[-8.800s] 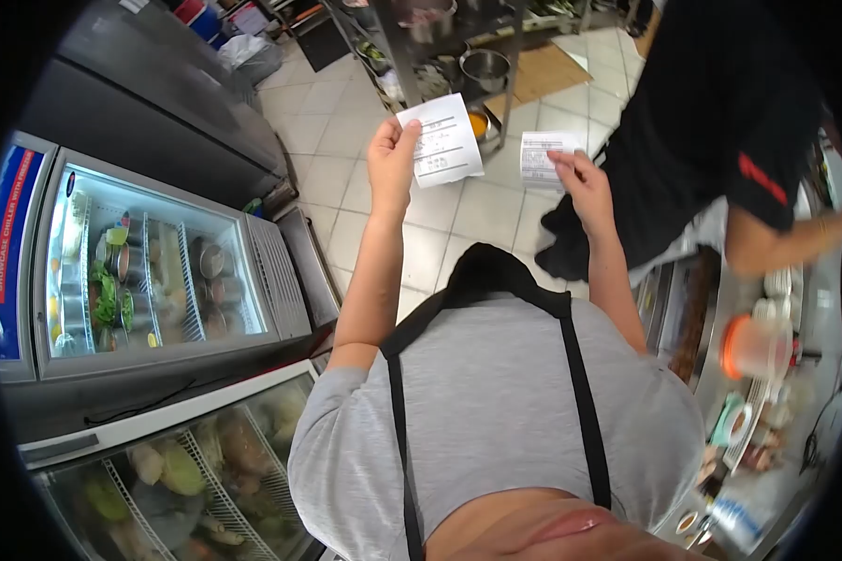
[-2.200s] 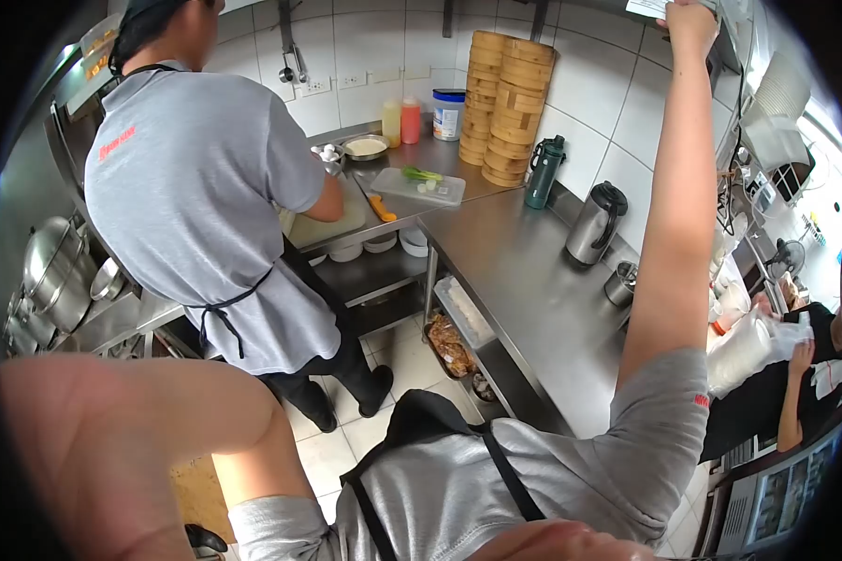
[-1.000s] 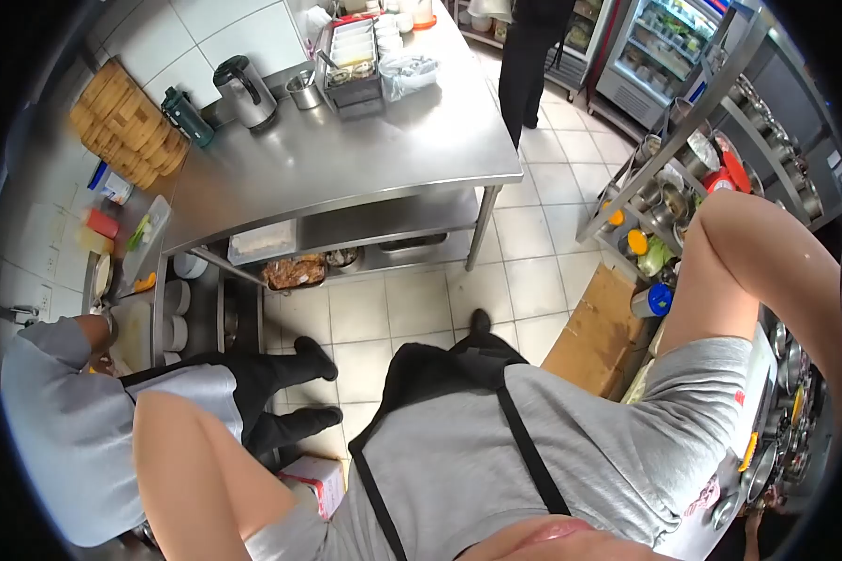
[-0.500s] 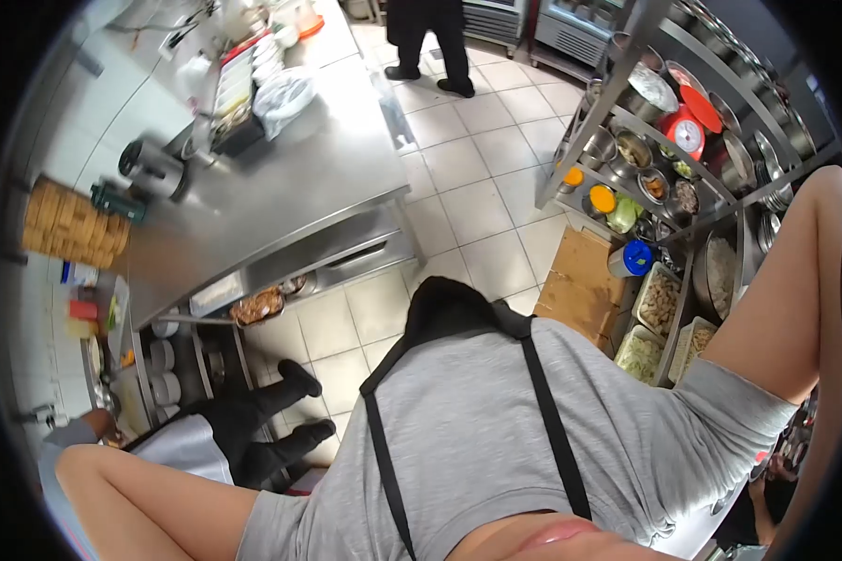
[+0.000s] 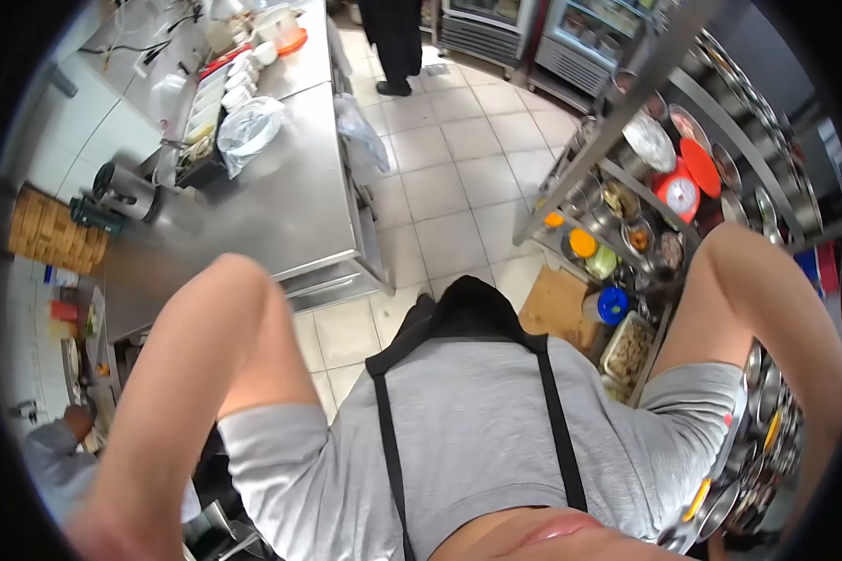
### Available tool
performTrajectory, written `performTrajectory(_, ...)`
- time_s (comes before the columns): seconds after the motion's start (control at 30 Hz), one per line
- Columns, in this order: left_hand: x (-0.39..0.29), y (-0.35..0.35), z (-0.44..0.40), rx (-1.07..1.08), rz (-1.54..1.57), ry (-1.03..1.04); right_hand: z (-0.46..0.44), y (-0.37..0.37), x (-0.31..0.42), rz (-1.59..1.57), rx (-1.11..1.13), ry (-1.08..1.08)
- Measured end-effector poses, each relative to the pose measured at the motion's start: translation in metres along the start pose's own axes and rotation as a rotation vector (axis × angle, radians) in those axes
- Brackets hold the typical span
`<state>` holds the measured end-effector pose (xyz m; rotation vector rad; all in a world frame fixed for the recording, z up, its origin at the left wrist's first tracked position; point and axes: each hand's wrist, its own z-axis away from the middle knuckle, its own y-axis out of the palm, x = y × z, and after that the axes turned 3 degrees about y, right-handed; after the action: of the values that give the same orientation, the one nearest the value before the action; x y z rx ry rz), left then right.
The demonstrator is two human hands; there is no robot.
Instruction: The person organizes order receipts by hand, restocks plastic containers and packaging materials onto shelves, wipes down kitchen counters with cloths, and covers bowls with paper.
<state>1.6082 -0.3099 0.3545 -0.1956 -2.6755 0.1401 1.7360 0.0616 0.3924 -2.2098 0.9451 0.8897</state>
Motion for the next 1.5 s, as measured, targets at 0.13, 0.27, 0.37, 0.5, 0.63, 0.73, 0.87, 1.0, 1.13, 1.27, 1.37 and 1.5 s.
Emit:
performTrajectory(0.13, 0.082, 0.05, 0.04, 0.03, -0.173, -0.12, 0.045, 0.033, -0.04, -0.032, -0.07, -0.019)
performTrajectory(0.27, 0.155, 0.072, 0.086, -0.007, -0.189, -0.234, 0.093, 0.083, -0.104, -0.061, -0.1, 0.013)
performTrajectory(0.37, 0.204, 0.084, 0.11, -0.048, -0.226, -0.262, 0.123, 0.122, -0.15, -0.064, -0.151, 0.009)
performTrajectory(0.5, 0.28, 0.111, 0.138, -0.115, -0.216, -0.193, 0.158, 0.166, -0.194, -0.069, -0.242, -0.017)
performTrajectory(0.63, 0.357, 0.154, 0.16, -0.144, -0.106, -0.184, 0.193, 0.188, -0.229, -0.01, -0.226, 0.067)
performTrajectory(0.73, 0.393, 0.181, 0.176, -0.182, -0.097, -0.124, 0.218, 0.209, -0.258, -0.02, -0.238, 0.009)
performTrajectory(0.87, 0.433, 0.216, 0.198, -0.186, -0.104, -0.076, 0.269, 0.234, -0.293, -0.043, -0.263, 0.011)
performTrajectory(1.0, 0.462, 0.247, 0.203, -0.185, -0.175, -0.006, 0.324, 0.251, -0.334, -0.084, -0.282, 0.047)
performTrajectory(1.13, 0.494, 0.281, 0.197, -0.17, -0.285, 0.013, 0.379, 0.275, -0.39, -0.153, -0.329, 0.111)
performTrajectory(1.27, 0.53, 0.315, 0.21, -0.175, -0.458, 0.095, 0.43, 0.314, -0.437, -0.259, -0.425, 0.115)
performTrajectory(1.37, 0.55, 0.33, 0.231, -0.199, -0.656, 0.216, 0.466, 0.35, -0.47, -0.369, -0.521, 0.14)
performTrajectory(1.5, 0.557, 0.307, 0.294, -0.274, -0.731, 0.39, 0.522, 0.399, -0.503, -0.519, -0.651, 0.248)
